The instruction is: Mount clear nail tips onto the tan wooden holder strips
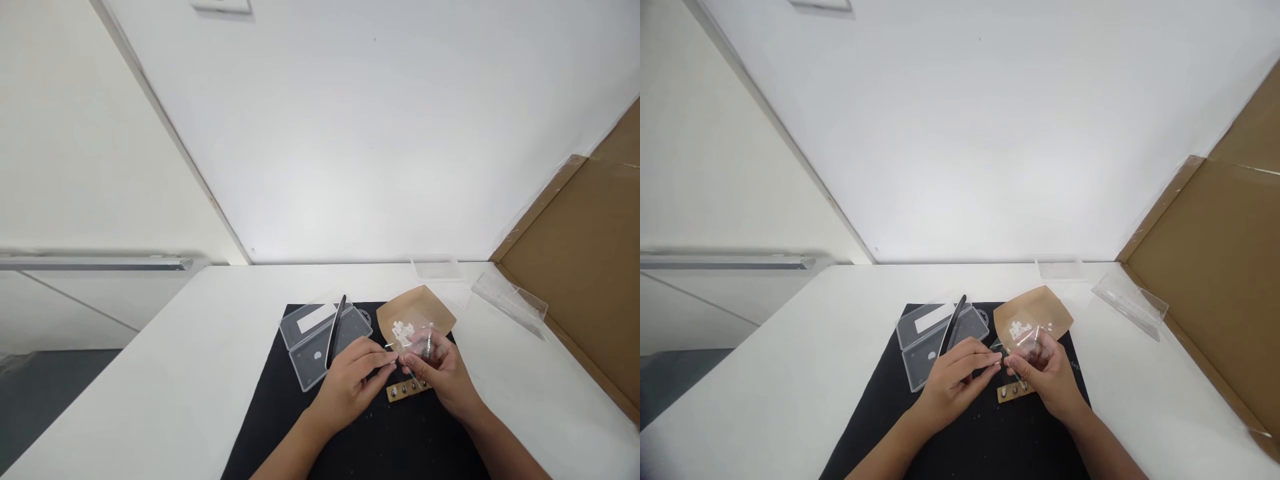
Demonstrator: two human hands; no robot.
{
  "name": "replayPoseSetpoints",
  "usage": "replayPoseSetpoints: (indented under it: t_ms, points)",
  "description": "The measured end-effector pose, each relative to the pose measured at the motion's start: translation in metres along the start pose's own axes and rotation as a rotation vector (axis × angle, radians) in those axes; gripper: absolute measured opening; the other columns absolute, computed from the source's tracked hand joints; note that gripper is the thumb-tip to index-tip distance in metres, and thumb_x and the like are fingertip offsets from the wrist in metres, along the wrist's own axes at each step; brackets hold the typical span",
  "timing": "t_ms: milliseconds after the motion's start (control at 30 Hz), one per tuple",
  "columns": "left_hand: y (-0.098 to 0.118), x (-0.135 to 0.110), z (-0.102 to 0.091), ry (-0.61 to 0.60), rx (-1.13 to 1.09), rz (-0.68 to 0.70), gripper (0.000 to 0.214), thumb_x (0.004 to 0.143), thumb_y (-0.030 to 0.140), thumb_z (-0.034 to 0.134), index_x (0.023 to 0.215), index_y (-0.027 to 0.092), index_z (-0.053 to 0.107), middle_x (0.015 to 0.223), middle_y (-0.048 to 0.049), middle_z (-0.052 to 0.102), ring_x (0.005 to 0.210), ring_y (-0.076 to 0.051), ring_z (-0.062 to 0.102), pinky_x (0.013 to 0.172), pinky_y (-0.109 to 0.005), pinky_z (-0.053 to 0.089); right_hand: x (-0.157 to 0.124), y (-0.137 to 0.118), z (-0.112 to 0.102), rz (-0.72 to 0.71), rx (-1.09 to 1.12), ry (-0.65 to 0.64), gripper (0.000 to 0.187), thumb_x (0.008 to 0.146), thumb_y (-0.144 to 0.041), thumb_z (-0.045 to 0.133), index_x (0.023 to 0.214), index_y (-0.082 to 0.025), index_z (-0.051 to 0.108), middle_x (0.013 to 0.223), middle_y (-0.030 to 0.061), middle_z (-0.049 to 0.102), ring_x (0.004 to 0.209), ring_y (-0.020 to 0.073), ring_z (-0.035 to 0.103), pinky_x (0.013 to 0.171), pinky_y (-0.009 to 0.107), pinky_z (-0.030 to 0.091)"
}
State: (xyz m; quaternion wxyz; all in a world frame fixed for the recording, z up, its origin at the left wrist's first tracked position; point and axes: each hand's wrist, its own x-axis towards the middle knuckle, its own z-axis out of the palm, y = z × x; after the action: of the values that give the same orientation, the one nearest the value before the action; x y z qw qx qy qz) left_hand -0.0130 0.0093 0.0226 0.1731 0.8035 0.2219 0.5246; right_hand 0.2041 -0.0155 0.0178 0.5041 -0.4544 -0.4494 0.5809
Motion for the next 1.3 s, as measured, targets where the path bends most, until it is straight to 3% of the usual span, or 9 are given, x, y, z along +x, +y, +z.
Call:
replayPoseSetpoints:
  t_ms: [233,533,700,833,933,1067,1200,1300]
  points:
    - [0.001,-0.002,-0.001,-0.034,-0.021,-0.023,0.025,0.097,0.008,0.074,0.118,0.02,0.075,0.095,-0.0076,0.075,0.086,-0.017,0.072,0.075,-0.029,0.063,-0.001,-0.003,0.0,-0.023,-0.009,-0.009,0.046,0.078,-0.05,0.095,0.099,-0.023,0.064,0.081,0.0013,0.075,0.071,0.0197,0.074,0.066,0.03,0.059]
    - [0.001,-0.001,-0.003,-0.057,-0.031,0.02,0.02,0.096,0.006,0.074,0.111,0.021,0.077,0.094,-0.0071,0.076,0.084,-0.016,0.072,0.073,-0.027,0.061,-0.001,-0.003,-0.004,-0.049,-0.016,-0.008,0.046,0.079,-0.05,0.094,0.102,-0.023,0.066,0.085,0.0023,0.077,0.074,0.0197,0.075,0.074,0.033,0.062]
    - [0.003,0.0,-0.006,-0.034,-0.039,0.022,0.02,0.098,0.008,0.072,0.11,0.023,0.079,0.103,-0.0076,0.073,0.087,-0.015,0.072,0.076,-0.027,0.063,-0.001,-0.004,-0.008,-0.087,-0.02,0.024,0.048,0.08,-0.051,0.094,0.104,-0.022,0.065,0.08,0.0018,0.075,0.073,0.0204,0.074,0.072,0.034,0.061]
    - [0.006,0.003,-0.008,0.058,-0.051,-0.064,0.017,0.099,0.011,0.072,0.104,0.024,0.082,0.114,-0.0097,0.067,0.084,-0.014,0.071,0.056,-0.018,0.058,0.003,-0.004,-0.016,-0.182,-0.072,0.119,0.048,0.079,-0.053,0.093,0.104,-0.022,0.068,0.076,0.0007,0.072,0.07,0.0195,0.071,0.065,0.031,0.058]
    - [0.005,0.003,-0.01,0.044,-0.085,-0.116,0.017,0.1,0.012,0.07,0.106,0.024,0.081,0.11,-0.0081,0.067,0.07,-0.008,0.067,0.042,-0.012,0.049,0.008,-0.008,-0.035,-0.286,-0.137,0.277,0.046,0.083,-0.054,0.09,0.108,-0.022,0.069,0.082,0.0016,0.071,0.072,0.019,0.071,0.067,0.032,0.058]
    - [0.001,-0.001,-0.01,-0.024,-0.139,-0.176,0.018,0.104,0.015,0.065,0.113,0.022,0.08,0.101,-0.0051,0.069,0.046,0.0,0.054,0.038,-0.009,0.049,0.011,-0.018,-0.08,-0.426,-0.349,0.532,0.049,0.084,-0.057,0.087,0.114,-0.022,0.07,0.093,0.0064,0.076,0.083,0.0236,0.072,0.075,0.038,0.06]
    - [-0.003,-0.005,-0.006,-0.057,-0.179,-0.265,0.021,0.107,0.023,0.061,0.114,0.022,0.081,0.102,-0.0063,0.068,0.047,-0.001,0.057,0.037,-0.008,0.05,-0.002,-0.023,-0.131,-0.356,-0.507,0.719,0.053,0.086,-0.061,0.081,0.121,-0.022,0.071,0.1,0.0093,0.079,0.088,0.027,0.076,0.075,0.039,0.06]
    - [-0.005,-0.007,-0.004,-0.102,-0.22,-0.325,0.023,0.108,0.029,0.059,0.116,0.023,0.08,0.1,-0.0067,0.065,0.058,-0.007,0.067,0.036,-0.009,0.052,-0.016,-0.021,-0.16,-0.303,-0.668,0.819,0.054,0.087,-0.061,0.078,0.124,-0.022,0.072,0.099,0.0093,0.081,0.078,0.0257,0.075,0.07,0.037,0.057]
